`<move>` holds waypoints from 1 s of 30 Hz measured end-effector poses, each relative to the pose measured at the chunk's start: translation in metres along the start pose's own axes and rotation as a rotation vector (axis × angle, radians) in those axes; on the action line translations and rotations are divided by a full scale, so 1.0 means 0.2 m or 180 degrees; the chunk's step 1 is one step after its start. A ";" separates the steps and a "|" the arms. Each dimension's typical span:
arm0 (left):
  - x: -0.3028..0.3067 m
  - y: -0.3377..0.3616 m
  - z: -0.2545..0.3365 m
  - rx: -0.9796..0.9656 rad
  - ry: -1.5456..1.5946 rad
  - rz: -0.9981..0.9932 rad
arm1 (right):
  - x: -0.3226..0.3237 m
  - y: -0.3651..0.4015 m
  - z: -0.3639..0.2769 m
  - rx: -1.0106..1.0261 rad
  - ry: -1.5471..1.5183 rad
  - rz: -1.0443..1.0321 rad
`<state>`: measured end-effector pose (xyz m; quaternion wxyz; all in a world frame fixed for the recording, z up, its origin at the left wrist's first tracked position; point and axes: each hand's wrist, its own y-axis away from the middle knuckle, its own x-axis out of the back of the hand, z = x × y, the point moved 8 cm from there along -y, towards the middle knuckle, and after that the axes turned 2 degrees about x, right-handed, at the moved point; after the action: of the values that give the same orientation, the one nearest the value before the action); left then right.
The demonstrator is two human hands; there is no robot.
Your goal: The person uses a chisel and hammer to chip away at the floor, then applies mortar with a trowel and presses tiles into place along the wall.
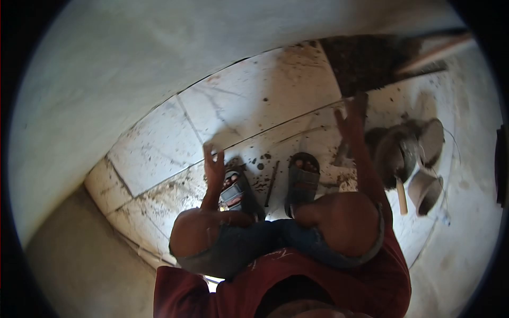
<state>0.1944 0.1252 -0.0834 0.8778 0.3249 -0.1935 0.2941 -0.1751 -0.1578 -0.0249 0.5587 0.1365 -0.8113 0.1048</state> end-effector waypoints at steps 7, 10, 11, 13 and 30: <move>0.03 0.07 0.00 0.0405 -0.0251 0.0092 | -0.38 -0.28 0.11 0.0202 0.0579 -0.0178; 0.01 0.12 0.06 0.0040 -0.0576 -0.0179 | -0.38 -0.25 0.11 -0.0136 0.0027 -0.0362; 0.01 0.14 0.02 0.0082 -0.0582 -0.0124 | -0.39 -0.25 0.12 -0.0085 -0.0007 -0.0394; -0.03 0.17 0.01 -0.0010 -0.0904 -0.0498 | -0.35 -0.26 0.16 -0.0300 -0.0091 -0.0171; 0.08 0.14 -0.02 -0.0101 -0.2178 -0.0376 | -0.29 -0.37 0.26 -0.0819 0.0975 -0.1416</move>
<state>0.1885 0.1520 -0.0658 0.7825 0.4016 -0.4620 0.1138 -0.1759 -0.2391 -0.0965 0.6966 0.2216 -0.6744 -0.1045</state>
